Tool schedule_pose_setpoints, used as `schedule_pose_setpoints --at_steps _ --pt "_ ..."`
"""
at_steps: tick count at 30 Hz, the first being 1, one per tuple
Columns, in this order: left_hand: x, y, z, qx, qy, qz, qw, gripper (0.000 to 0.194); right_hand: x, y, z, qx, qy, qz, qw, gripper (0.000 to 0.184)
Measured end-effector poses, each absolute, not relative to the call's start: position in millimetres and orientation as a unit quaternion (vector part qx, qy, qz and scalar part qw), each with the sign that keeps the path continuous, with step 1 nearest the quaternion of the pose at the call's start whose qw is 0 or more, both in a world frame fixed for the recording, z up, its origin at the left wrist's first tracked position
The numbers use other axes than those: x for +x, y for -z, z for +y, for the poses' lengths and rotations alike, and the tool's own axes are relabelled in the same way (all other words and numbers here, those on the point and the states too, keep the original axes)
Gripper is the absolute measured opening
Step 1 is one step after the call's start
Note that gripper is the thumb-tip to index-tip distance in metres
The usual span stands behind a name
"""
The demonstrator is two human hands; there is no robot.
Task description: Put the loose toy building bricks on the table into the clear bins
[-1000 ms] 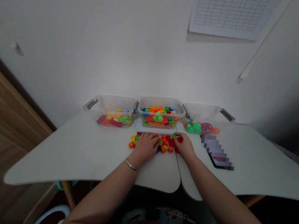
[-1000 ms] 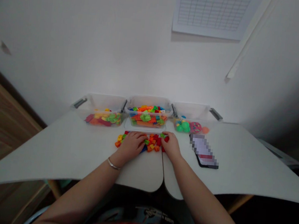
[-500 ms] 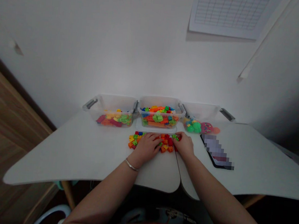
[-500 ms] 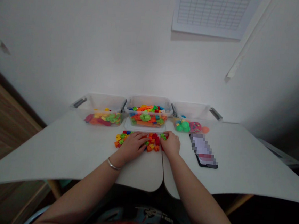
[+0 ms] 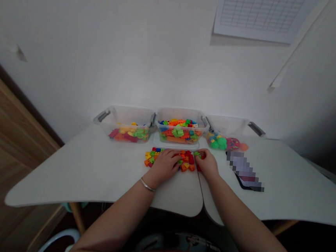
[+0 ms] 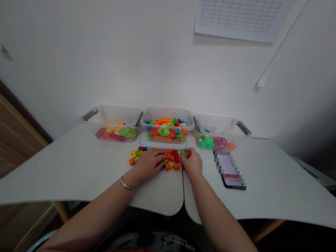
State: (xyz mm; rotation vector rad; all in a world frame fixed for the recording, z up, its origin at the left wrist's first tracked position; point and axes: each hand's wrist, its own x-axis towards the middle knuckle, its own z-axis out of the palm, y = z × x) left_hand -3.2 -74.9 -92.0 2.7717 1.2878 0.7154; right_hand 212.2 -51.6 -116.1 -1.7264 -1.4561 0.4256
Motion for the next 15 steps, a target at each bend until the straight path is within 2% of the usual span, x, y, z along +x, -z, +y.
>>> schedule_pose_setpoints --at_steps 4,8,11,15 --pt "-3.0 93.5 -74.6 0.882 -0.231 0.411 0.000 0.031 215.0 126.0 -45.8 -0.595 -0.259 -0.545 0.531 0.029" --pt "-2.7 92.3 -75.3 0.879 -0.228 0.419 0.005 0.030 215.0 127.5 -45.0 -0.587 -0.261 -0.519 0.564 0.035" --pt "-3.0 90.4 -75.7 0.880 -0.224 0.419 0.009 0.031 212.9 117.3 -50.5 -0.572 -0.206 -0.532 0.589 0.033" --pt "-3.9 89.0 -76.5 0.880 -0.224 0.419 0.012 0.029 211.1 81.9 -52.6 -0.528 -0.065 -0.568 0.628 0.030"
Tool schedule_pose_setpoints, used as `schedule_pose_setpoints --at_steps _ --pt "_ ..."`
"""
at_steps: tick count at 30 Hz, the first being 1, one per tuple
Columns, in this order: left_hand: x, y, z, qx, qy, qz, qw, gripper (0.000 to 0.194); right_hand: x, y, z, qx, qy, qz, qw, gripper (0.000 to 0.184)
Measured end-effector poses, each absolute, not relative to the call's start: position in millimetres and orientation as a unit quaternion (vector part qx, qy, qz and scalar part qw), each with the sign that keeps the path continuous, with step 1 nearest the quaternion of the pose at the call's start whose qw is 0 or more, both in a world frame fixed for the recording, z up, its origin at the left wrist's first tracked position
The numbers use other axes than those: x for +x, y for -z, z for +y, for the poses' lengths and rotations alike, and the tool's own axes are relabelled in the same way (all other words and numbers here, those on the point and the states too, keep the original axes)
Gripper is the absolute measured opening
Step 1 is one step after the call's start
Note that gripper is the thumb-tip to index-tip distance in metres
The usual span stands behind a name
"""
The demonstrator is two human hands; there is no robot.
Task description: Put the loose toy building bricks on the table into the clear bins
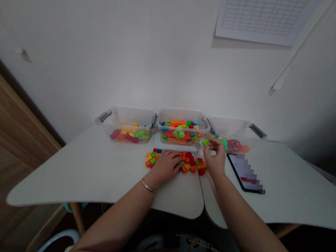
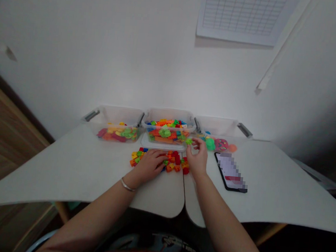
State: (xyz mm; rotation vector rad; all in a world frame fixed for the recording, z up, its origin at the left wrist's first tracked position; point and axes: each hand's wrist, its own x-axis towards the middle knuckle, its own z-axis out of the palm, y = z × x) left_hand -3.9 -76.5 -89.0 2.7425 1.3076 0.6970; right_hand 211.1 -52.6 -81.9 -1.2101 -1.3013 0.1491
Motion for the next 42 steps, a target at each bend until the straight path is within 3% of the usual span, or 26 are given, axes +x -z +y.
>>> schedule_pose_setpoints --at_steps 3,7,12,21,26,31,36,39,42 --pt "-4.3 88.4 -77.5 0.877 -0.226 0.423 0.012 0.031 211.7 49.2 -41.0 -0.497 -0.010 -0.574 0.651 0.030" --pt "-3.7 86.1 -79.3 0.862 -0.230 0.452 0.009 0.041 210.9 21.9 -13.6 -0.479 -0.027 -0.586 0.653 0.024" --pt "-3.6 83.1 -80.7 0.845 -0.232 0.482 0.007 0.039 207.8 16.7 13.8 -0.537 -0.054 -0.602 0.588 0.023" --pt "-4.3 88.2 -79.9 0.836 -0.211 0.506 -0.018 0.032 201.3 3.3 24.5 -0.652 0.038 -0.646 0.396 0.019" --pt "-5.3 88.8 -79.0 0.836 -0.210 0.507 -0.017 0.029 199.9 -3.5 25.9 -0.675 0.032 -0.644 0.357 0.016" --pt "-5.7 89.7 -78.3 0.837 -0.209 0.506 -0.023 0.030 204.0 2.7 25.0 -0.637 -0.006 -0.653 0.410 0.025" --pt "-5.9 89.7 -78.4 0.835 -0.213 0.508 -0.023 0.029 209.5 14.9 10.7 -0.543 -0.080 -0.631 0.548 0.036" --pt "-5.3 89.1 -78.8 0.834 -0.208 0.511 -0.018 0.031 213.9 24.8 -13.8 -0.509 -0.040 -0.599 0.618 0.032" --pt "-4.7 89.3 -78.7 0.836 -0.204 0.509 -0.015 0.032 219.9 42.2 -41.7 -0.514 -0.016 -0.605 0.608 0.030"
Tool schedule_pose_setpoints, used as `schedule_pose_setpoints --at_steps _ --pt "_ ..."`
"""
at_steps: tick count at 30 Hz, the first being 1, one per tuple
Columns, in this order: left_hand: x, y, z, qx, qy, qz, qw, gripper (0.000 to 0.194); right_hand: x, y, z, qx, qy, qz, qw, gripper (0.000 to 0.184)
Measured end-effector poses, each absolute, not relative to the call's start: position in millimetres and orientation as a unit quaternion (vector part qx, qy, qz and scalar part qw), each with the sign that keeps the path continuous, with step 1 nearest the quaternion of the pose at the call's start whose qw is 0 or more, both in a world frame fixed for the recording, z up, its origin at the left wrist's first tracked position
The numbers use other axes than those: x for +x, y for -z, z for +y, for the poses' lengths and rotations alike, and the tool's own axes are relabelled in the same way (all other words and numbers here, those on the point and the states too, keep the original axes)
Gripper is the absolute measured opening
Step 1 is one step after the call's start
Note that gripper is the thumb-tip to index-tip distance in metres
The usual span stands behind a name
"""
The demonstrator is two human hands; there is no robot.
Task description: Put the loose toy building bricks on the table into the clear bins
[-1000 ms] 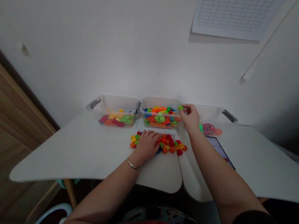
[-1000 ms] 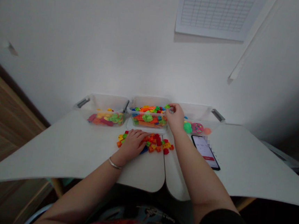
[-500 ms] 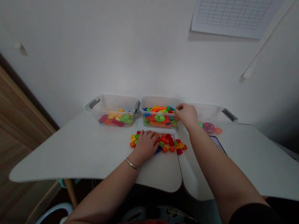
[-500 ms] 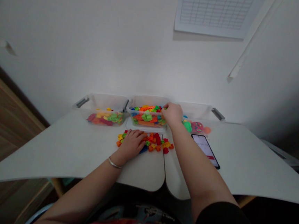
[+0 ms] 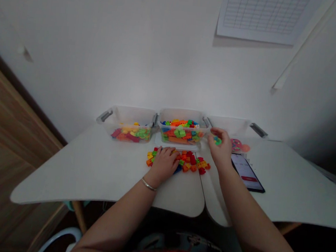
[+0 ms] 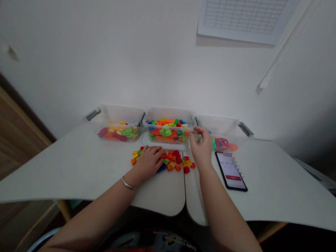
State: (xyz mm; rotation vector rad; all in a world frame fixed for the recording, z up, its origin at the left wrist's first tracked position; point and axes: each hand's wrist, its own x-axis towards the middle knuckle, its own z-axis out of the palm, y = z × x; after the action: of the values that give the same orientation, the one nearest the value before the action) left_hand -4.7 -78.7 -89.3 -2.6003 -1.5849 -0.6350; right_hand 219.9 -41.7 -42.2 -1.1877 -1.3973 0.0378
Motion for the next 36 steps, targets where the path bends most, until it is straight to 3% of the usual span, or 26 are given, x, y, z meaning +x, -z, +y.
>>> schedule_pose_setpoints --at_steps 8,12,27,36 --pt "-4.5 87.1 -79.9 -0.832 0.205 -0.515 0.015 0.033 240.5 101.0 -76.2 -0.569 -0.084 -0.709 0.408 0.026" --pt "-4.4 85.5 -81.0 -0.831 0.207 -0.517 0.010 0.032 255.4 112.3 -78.2 -0.539 -0.153 -0.745 0.361 0.031" --pt "-4.8 85.7 -77.5 -0.836 0.205 -0.509 0.001 0.035 263.4 118.8 -77.2 -0.547 -0.233 -0.707 0.383 0.031" --pt "-5.8 88.1 -76.4 -0.839 0.199 -0.506 -0.006 0.041 263.1 128.7 -69.8 -0.534 -0.344 -0.570 0.522 0.034"
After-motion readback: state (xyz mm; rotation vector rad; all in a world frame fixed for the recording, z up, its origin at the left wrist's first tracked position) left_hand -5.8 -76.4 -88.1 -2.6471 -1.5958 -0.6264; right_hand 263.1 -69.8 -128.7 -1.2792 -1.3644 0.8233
